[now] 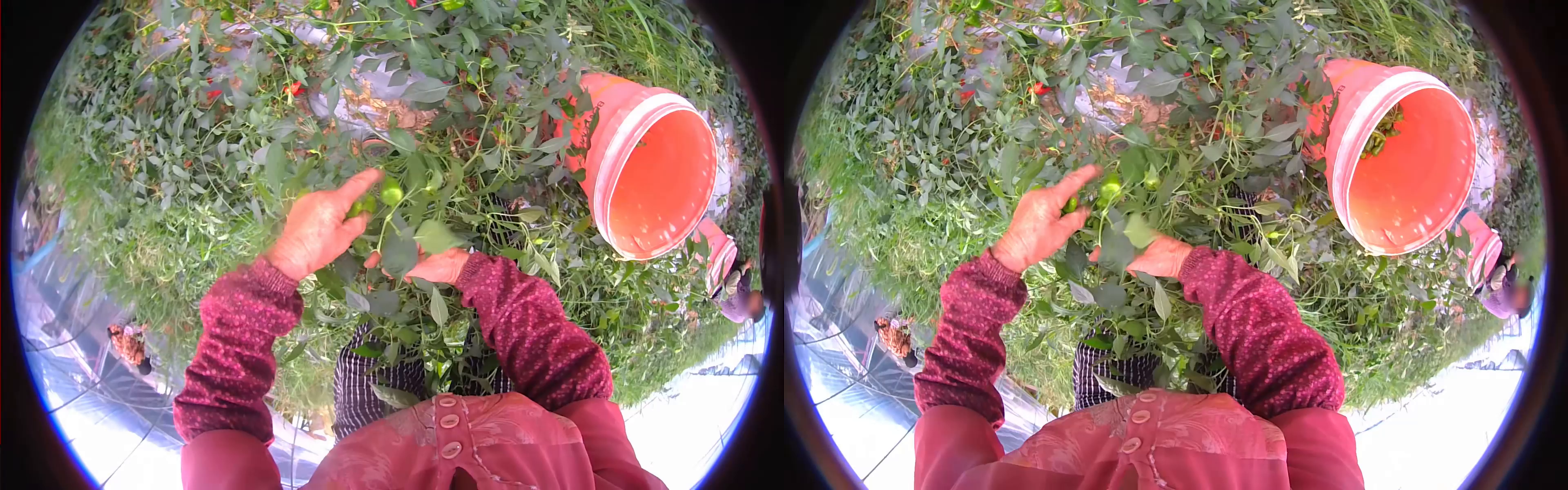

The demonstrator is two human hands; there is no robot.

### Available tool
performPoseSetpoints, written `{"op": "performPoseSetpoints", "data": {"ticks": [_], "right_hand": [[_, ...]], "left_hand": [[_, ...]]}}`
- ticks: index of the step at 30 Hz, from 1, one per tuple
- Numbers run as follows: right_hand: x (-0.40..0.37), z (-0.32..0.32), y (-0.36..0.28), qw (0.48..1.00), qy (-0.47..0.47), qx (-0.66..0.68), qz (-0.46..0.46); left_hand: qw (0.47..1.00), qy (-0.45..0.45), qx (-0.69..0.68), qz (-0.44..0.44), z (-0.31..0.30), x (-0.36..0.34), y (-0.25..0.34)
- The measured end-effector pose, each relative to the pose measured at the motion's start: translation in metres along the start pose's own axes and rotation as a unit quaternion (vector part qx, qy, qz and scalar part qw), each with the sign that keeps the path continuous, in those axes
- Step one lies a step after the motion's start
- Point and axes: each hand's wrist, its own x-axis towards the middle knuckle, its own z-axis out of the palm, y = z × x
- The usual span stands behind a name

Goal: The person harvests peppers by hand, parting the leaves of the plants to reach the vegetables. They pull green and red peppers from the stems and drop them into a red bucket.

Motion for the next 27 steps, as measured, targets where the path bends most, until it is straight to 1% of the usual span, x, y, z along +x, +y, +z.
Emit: {"op": "performPoseSetpoints", "data": {"ticks": [1,2,3,5,6,7,8,9,10,11,12,13,14,15,16,17,18,19,20,21,22,23,24,25,27], "right_hand": [[0.001,0.0,0.006,1.0,0.003,0.0,-0.001],[0.006,0.0,0.019,1.0,0.011,0.016,0.002],[0.01,-0.001,0.033,0.999,0.019,0.032,0.005],[0.019,-0.005,0.062,0.999,0.017,0.03,-0.014],[0.026,-0.004,0.068,0.998,0.015,0.067,0.009],[0.028,-0.005,0.074,0.994,0.014,0.105,0.032],[0.023,-0.01,0.079,0.978,-0.014,0.207,0.039],[0.016,-0.006,0.061,0.978,-0.011,0.207,0.036],[0.011,0.0,0.041,0.997,0.012,0.071,0.005],[0.007,0.004,0.032,0.997,0.036,-0.067,-0.025],[0.007,0.007,0.036,0.999,0.031,-0.018,-0.021],[0.005,0.012,0.033,0.999,0.034,-0.016,-0.024],[0.003,0.019,0.03,0.981,0.058,-0.183,0.033],[-0.002,0.024,0.027,0.931,0.081,-0.345,0.091],[-0.008,0.024,0.028,0.94,0.101,-0.311,0.1],[-0.008,0.022,0.026,0.939,0.103,-0.312,0.097],[-0.008,0.025,0.025,0.93,0.096,-0.345,0.079],[-0.008,0.027,0.025,0.92,0.089,-0.376,0.06],[-0.008,0.028,0.029,0.924,0.098,-0.369,0.033],[-0.005,0.029,0.029,0.925,0.098,-0.367,0.029],[-0.001,0.031,0.028,0.917,0.094,-0.381,0.07],[0.003,0.031,0.027,0.907,0.09,-0.395,0.112],[0.003,0.032,0.039,0.906,0.13,-0.401,0.028],[0.002,0.032,0.04,0.906,0.131,-0.401,0.029],[-0.003,0.031,0.036,0.894,0.112,-0.43,0.048]], "left_hand": [[0.996,-0.027,0.056,0.056,-0.001,0.004,0.0],[0.993,-0.065,0.081,0.059,-0.002,0.007,0.001],[0.992,-0.068,0.081,0.061,-0.003,0.008,0.004],[0.986,-0.084,0.11,0.096,-0.004,0.01,0.006],[0.976,-0.049,0.115,0.179,-0.004,0.01,0.006],[0.975,-0.053,0.115,0.184,-0.004,0.01,0.008],[0.957,-0.053,0.233,0.167,-0.006,0.008,0.011],[0.925,-0.051,0.347,0.148,-0.009,0.009,0.016],[0.893,-0.007,0.406,0.193,-0.012,0.011,0.012],[0.892,-0.007,0.407,0.198,-0.014,0.014,0.013],[0.855,0.039,0.487,0.176,-0.016,0.017,0.016],[0.809,0.085,0.561,0.152,-0.018,0.02,0.018],[0.813,0.114,0.553,0.14,-0.032,0.032,0.019],[0.817,0.144,0.544,0.128,-0.049,0.046,0.026],[0.895,0.158,0.397,0.124,-0.061,0.054,0.043],[0.949,0.17,0.24,0.117,-0.071,0.06,0.062],[0.978,0.126,0.082,0.146,-0.07,0.065,0.083],[0.979,0.078,-0.077,0.169,-0.062,0.069,0.108],[0.971,0.016,-0.14,0.19,-0.052,0.072,0.137],[0.955,-0.045,-0.203,0.209,-0.037,0.076,0.167],[0.926,-0.05,-0.238,0.287,-0.012,0.089,0.188],[0.931,-0.084,-0.205,0.291,-0.002,0.093,0.219],[0.917,-0.059,-0.194,0.343,0.018,0.103,0.242],[0.9,-0.036,-0.185,0.393,0.038,0.113,0.261],[0.891,-0.056,-0.186,0.409,0.065,0.122,0.293]]}}
